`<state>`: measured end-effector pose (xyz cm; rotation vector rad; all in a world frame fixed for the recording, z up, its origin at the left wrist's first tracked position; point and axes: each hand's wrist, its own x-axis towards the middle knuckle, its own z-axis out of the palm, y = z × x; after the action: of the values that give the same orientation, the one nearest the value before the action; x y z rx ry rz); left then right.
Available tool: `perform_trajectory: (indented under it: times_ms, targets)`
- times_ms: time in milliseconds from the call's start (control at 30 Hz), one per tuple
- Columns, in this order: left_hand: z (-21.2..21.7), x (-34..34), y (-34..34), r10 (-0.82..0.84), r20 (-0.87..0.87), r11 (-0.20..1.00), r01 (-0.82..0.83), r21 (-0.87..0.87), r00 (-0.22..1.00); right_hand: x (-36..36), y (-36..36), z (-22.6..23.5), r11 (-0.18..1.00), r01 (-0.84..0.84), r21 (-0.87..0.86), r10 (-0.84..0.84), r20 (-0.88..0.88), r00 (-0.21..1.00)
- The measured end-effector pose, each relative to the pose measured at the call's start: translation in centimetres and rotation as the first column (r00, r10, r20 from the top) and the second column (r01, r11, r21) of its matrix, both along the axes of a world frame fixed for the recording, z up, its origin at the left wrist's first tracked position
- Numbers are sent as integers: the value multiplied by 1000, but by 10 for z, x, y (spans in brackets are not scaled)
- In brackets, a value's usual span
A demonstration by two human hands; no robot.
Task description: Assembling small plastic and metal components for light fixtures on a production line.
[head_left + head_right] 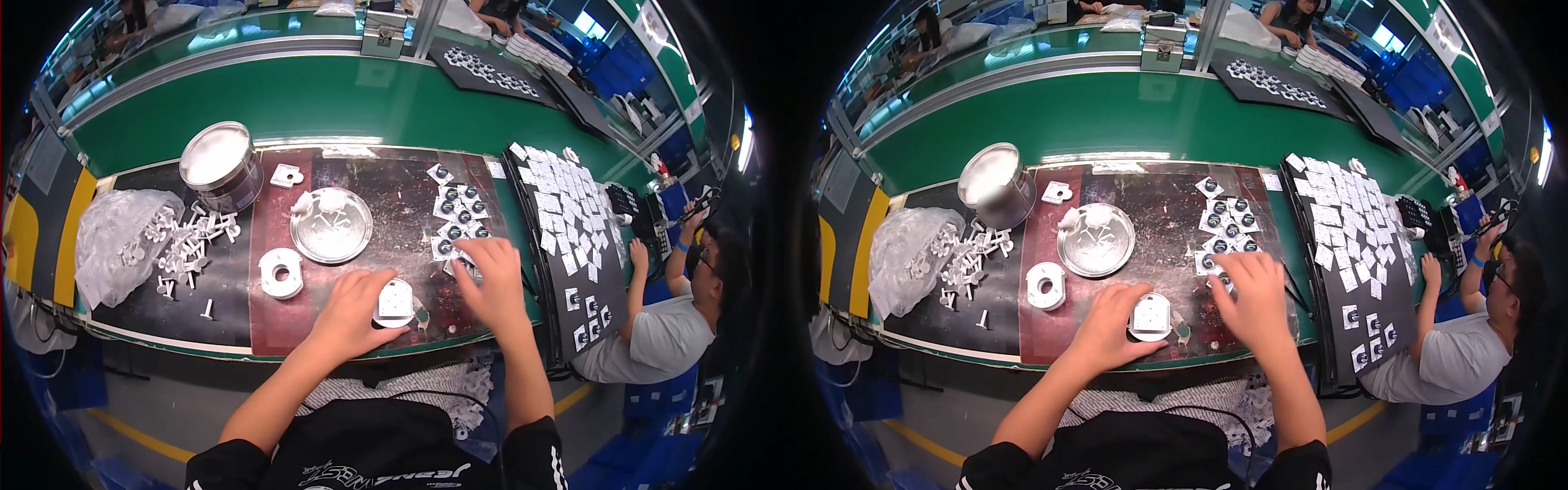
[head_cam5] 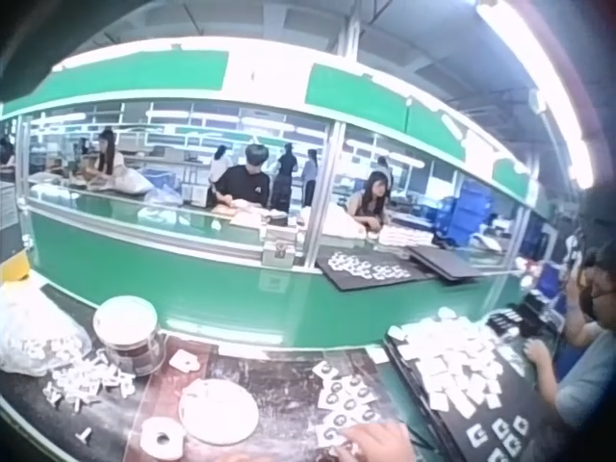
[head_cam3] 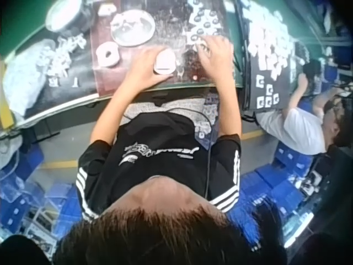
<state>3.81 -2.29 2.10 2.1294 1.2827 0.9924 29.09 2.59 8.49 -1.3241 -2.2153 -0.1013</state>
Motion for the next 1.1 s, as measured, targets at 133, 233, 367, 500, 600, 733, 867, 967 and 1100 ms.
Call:
perform_trajectory:
  times_ms: [133,233,367,500,600,733,867,967,1100]
  targets:
    - [-4,0,1,-6,12,999,5,32,1000,1,30,-2,992,32,-121,-14,145,989]
    - [-6,1,2,-4,14,997,2,82,1000,-1,43,-8,981,9,-192,42,259,965]
    - [-6,-1,2,-11,15,996,10,89,1000,-12,49,-3,946,-48,-320,81,90,993]
    - [-10,-1,1,-20,17,995,19,102,1000,-31,47,6,876,-184,-446,19,-349,937]
    - [-5,-2,0,-16,19,995,14,97,1000,-32,47,-4,790,-301,-535,-7,-497,868]
    - [-6,-2,0,-25,34,994,21,109,999,-35,39,-13,693,-436,-574,-88,-667,740]
    - [-3,-1,0,-28,35,994,24,104,999,-28,42,-27,715,-432,-550,13,-607,795]
    - [-2,-2,-1,-25,32,995,22,94,999,-34,36,-27,704,-442,-556,-60,-666,743]
    - [-7,-1,-1,-18,41,992,12,124,999,-34,34,-24,753,-253,-607,-97,-483,870]
